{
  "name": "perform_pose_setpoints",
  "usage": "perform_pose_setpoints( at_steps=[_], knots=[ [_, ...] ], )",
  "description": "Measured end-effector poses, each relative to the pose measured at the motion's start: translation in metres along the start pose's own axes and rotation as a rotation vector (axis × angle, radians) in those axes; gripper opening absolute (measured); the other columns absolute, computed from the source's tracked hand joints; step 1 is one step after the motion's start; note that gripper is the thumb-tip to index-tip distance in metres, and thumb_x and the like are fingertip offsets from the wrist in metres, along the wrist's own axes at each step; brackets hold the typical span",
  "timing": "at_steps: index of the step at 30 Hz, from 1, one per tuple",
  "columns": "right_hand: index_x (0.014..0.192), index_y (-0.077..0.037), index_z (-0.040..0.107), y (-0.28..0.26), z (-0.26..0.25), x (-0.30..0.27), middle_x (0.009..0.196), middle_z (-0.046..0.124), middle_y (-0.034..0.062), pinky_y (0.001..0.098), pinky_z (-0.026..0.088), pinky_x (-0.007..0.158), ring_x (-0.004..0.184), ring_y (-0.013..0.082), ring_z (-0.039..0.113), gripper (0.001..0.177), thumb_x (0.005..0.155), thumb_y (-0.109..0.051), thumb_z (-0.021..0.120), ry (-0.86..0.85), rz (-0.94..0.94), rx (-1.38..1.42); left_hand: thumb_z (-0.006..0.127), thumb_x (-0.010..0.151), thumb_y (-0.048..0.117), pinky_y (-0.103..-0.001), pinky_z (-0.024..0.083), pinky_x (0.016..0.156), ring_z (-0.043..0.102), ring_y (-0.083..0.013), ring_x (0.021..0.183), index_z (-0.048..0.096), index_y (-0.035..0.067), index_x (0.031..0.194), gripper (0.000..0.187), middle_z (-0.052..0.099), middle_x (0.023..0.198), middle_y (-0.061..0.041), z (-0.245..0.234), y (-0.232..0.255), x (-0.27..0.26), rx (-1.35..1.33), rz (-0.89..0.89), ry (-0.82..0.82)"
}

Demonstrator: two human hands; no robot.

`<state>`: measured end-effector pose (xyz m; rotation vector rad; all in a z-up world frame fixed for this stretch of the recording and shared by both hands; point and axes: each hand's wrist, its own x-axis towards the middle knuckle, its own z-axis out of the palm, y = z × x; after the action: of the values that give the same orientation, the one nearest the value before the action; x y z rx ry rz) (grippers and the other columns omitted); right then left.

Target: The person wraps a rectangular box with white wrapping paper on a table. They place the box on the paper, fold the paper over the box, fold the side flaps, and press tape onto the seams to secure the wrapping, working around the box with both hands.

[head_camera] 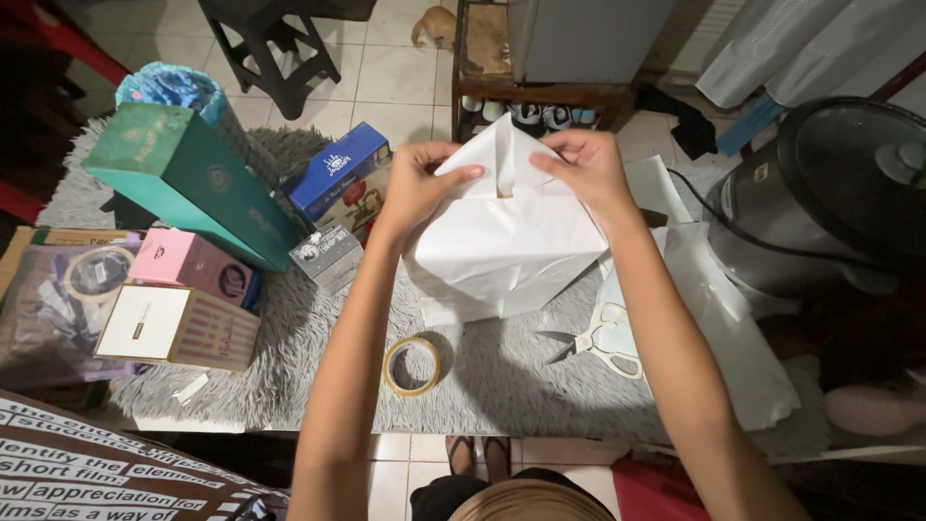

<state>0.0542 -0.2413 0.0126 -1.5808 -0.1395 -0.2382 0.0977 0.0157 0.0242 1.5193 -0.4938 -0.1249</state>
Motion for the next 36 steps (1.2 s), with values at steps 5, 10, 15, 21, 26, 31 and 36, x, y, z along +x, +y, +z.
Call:
perform_pose_setpoints(
  at_steps=[5,10,15,21,26,31,36],
  knots=[
    [0.103,0.005,0.073,0.000,0.002,0.006,0.095,0.077,0.0103,0.0254,0.059,0.075,0.083,0.0120,0.072,0.014,0.092,-0.001,0.079,0.002,-0.040,0.002,0.077,0.093,0.016,-0.023,0.051,0.061,0.063,-0.0048,0.068,0.080,-0.002,0.098,0.019,0.076,0.081,-0.002,0.004,-0.002,0.001,-0.035,-0.023,0.046],
    [0.104,0.004,0.073,-0.002,0.004,0.011,0.097,0.076,0.0074,0.0238,0.058,0.077,0.085,0.0099,0.071,0.015,0.092,-0.001,0.079,-0.042,-0.083,-0.061,0.077,0.094,0.014,-0.022,0.052,0.066,0.063,-0.0041,0.075,0.079,-0.002,0.103,0.018,0.075,0.086,-0.001,0.005,0.001,0.003,-0.102,0.056,-0.003],
    [0.104,0.002,0.071,-0.004,0.010,0.019,0.097,0.075,0.0037,0.0213,0.057,0.079,0.087,0.0066,0.070,0.014,0.092,-0.003,0.078,-0.096,-0.159,-0.068,0.076,0.095,0.012,-0.021,0.050,0.067,0.062,-0.0036,0.075,0.078,-0.002,0.101,0.015,0.073,0.085,0.001,0.004,0.003,0.005,-0.086,0.105,-0.009],
    [0.095,0.003,0.074,0.000,0.014,0.021,0.091,0.072,0.0030,0.0209,0.051,0.071,0.081,0.0060,0.065,0.007,0.096,-0.002,0.078,-0.061,-0.163,-0.015,0.077,0.095,0.011,-0.020,0.048,0.066,0.061,-0.0033,0.074,0.078,-0.002,0.100,0.014,0.073,0.082,0.002,0.007,0.000,0.011,-0.089,0.142,0.001],
    [0.100,0.004,0.074,0.004,0.009,0.027,0.093,0.074,0.0038,0.0210,0.055,0.073,0.082,0.0064,0.067,0.009,0.094,-0.002,0.079,-0.036,-0.182,-0.071,0.078,0.094,0.011,-0.020,0.047,0.063,0.059,-0.0019,0.071,0.080,-0.002,0.098,0.014,0.072,0.080,0.003,0.003,-0.004,0.018,0.028,0.170,0.004],
    [0.106,0.005,0.074,-0.003,-0.010,0.029,0.097,0.074,0.0061,0.0230,0.059,0.079,0.087,0.0082,0.070,0.020,0.087,0.003,0.081,-0.161,-0.210,-0.168,0.078,0.091,0.005,-0.018,0.051,0.067,0.062,-0.0005,0.075,0.078,0.000,0.105,0.016,0.075,0.086,0.003,-0.005,0.002,0.022,0.044,0.198,-0.085],
    [0.104,0.005,0.076,-0.006,-0.015,0.030,0.098,0.077,0.0072,0.0235,0.059,0.081,0.088,0.0100,0.072,0.016,0.088,0.005,0.079,-0.190,-0.178,-0.163,0.078,0.088,-0.003,-0.018,0.044,0.063,0.055,-0.0023,0.072,0.078,0.003,0.111,0.023,0.067,0.082,0.002,-0.017,0.008,0.026,0.070,0.172,-0.213]
  ],
)
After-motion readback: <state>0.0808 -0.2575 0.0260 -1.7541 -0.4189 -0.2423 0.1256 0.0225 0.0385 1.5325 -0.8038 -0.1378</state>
